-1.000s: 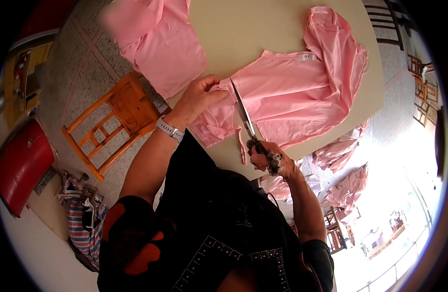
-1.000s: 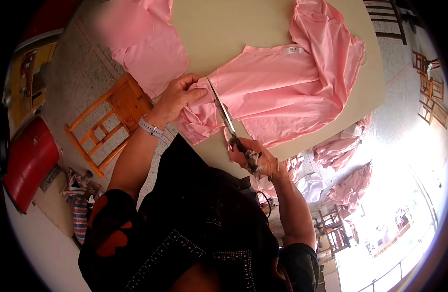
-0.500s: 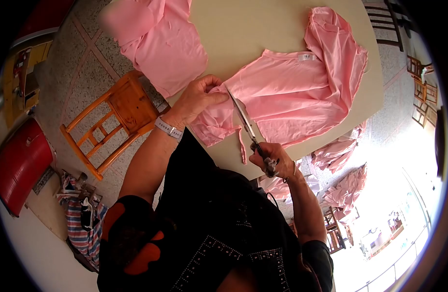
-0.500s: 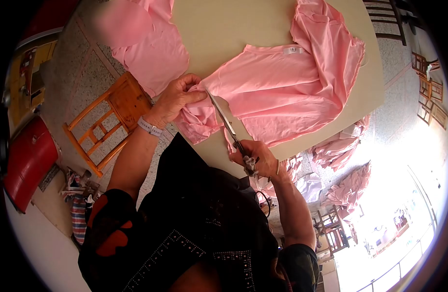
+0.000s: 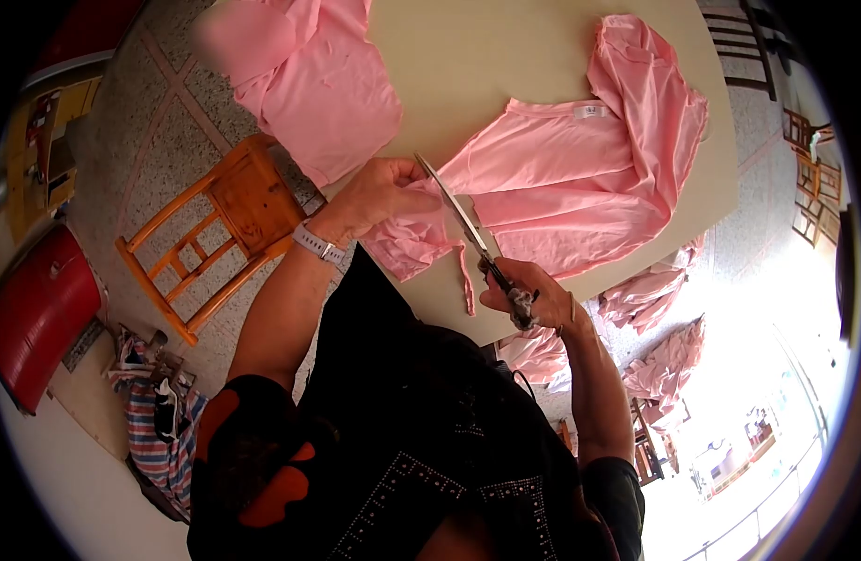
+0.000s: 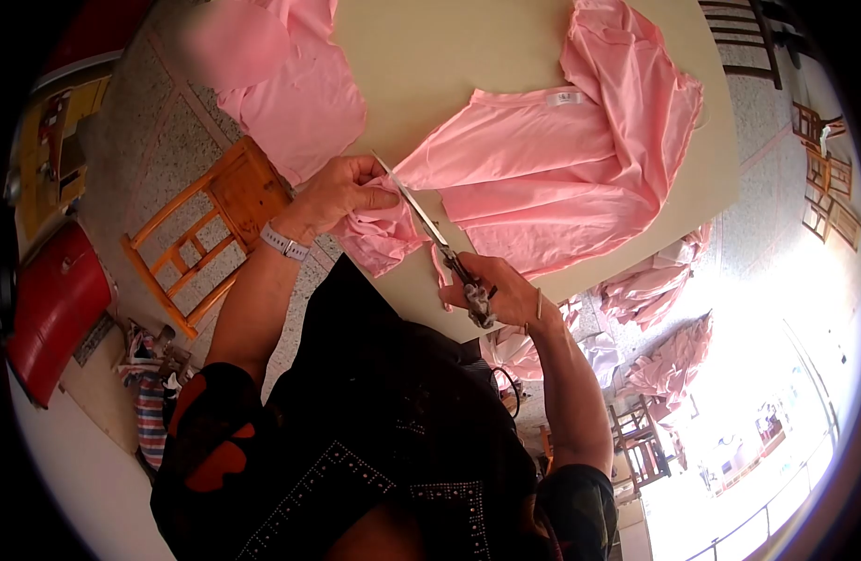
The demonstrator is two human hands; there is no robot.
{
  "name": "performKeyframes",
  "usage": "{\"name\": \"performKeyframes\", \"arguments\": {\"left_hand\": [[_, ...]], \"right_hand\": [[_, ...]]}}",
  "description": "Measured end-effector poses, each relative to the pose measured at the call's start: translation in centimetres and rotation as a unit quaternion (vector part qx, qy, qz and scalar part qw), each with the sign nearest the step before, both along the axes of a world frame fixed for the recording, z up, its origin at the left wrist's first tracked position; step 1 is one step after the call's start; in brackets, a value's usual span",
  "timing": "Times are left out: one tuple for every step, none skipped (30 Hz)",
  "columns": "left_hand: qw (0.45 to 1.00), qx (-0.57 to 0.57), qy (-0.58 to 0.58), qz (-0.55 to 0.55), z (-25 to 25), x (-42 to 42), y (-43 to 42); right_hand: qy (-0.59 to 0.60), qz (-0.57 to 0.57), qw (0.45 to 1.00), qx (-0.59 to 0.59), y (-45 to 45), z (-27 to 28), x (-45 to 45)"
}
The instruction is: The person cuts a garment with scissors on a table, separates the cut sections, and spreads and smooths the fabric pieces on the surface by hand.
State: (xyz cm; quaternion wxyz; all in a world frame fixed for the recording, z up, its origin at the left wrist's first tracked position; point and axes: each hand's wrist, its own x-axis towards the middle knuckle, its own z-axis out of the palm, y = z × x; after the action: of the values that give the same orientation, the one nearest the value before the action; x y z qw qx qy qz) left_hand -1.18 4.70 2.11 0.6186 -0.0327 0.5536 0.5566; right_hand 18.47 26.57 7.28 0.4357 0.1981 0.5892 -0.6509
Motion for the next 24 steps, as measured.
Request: {"name": "performKeyframes", "arguments": {"left_hand": [[1.0,-0.001,0.004,-0.006,-0.1,0.0,-0.1],[1.0,-0.004,0.011,-0.008,-0.1,0.1,-0.1],[1.0,-0.007,0.018,-0.008,-0.1,0.1,-0.2],[1.0,-0.01,0.026,-0.01,0.0,0.1,-0.2],[0.999,-0.012,0.035,-0.01,0.1,0.1,-0.1],[0.999,-0.013,0.044,-0.01,0.4,0.1,0.0],[0.998,-0.015,0.053,-0.01,0.6,0.1,0.1],[0.998,-0.005,0.057,-0.009,0.5,0.2,0.1],[0.998,0.005,0.062,-0.008,0.4,0.3,0.1],[0.998,0.016,0.066,-0.008,0.7,0.3,0.2],[0.997,0.006,0.073,-0.007,1.1,0.4,0.2],[0.997,-0.003,0.081,-0.008,1.7,0.4,0.3],[0.996,-0.012,0.088,-0.01,2.2,0.4,0.4],[0.991,-0.029,0.127,-0.025,2.0,0.4,0.2],[0.984,-0.045,0.166,-0.04,1.3,0.4,-0.4],[0.975,-0.06,0.205,-0.055,0.8,0.4,-0.9],[0.97,-0.048,0.235,-0.035,0.8,0.6,-1.3],[0.975,-0.04,0.219,-0.002,1.0,0.7,-1.6],[0.978,-0.032,0.202,0.03,1.3,0.8,-1.8],[0.981,-0.024,0.185,0.06,1.7,0.8,-2.2],[0.98,-0.01,0.185,0.07,1.8,0.6,-3.1],[0.978,-0.02,0.188,0.087,2.7,0.3,-3.3],[0.975,-0.029,0.192,0.104,4.1,-0.3,-3.1],[0.972,-0.039,0.195,0.121,5.5,-1.0,-2.9]], "right_hand": [[0.007,0.006,1.0,0.009,0.1,-0.1,-0.2],[0.013,0.012,1.0,0.018,0.2,-0.3,-0.4],[0.02,0.019,0.999,0.027,0.2,-0.4,-0.5],[0.029,0.006,0.999,0.026,0.2,-0.5,-0.5],[0.037,-0.008,0.999,0.026,0.0,-0.6,-0.4],[0.045,-0.021,0.998,0.025,-0.1,-0.7,-0.4],[0.057,-0.036,0.998,0.012,-0.3,-0.5,-0.4],[0.07,-0.052,0.996,0.0,-0.7,-0.2,-0.6],[0.083,-0.067,0.994,-0.013,-1.0,0.0,-0.6],[0.085,-0.067,0.994,-0.012,-1.2,0.0,-0.4],[0.088,-0.068,0.994,-0.01,-1.4,-0.2,-0.2],[0.092,-0.069,0.993,-0.007,-1.5,-0.2,0.1],[0.098,-0.093,0.991,-0.024,-1.5,0.0,0.4],[0.093,-0.088,0.992,-0.013,-1.5,0.2,0.9],[0.088,-0.084,0.993,-0.001,-1.6,0.3,1.5],[0.084,-0.08,0.993,0.01,-1.6,0.6,2.1],[0.089,-0.072,0.993,0.033,-1.2,1.9,2.2],[0.1,-0.073,0.991,0.054,-1.0,2.2,3.1],[0.11,-0.074,0.988,0.076,-0.6,2.5,4.2],[0.119,-0.075,0.985,0.097,-0.3,2.7,5.5],[0.089,-0.107,0.985,0.1,-0.1,2.8,7.1],[0.084,-0.109,0.983,0.125,0.3,2.9,8.4],[0.079,-0.111,0.979,0.15,0.7,3.1,9.7],[0.074,-0.113,0.976,0.174,0.9,3.1,11.0]]}}
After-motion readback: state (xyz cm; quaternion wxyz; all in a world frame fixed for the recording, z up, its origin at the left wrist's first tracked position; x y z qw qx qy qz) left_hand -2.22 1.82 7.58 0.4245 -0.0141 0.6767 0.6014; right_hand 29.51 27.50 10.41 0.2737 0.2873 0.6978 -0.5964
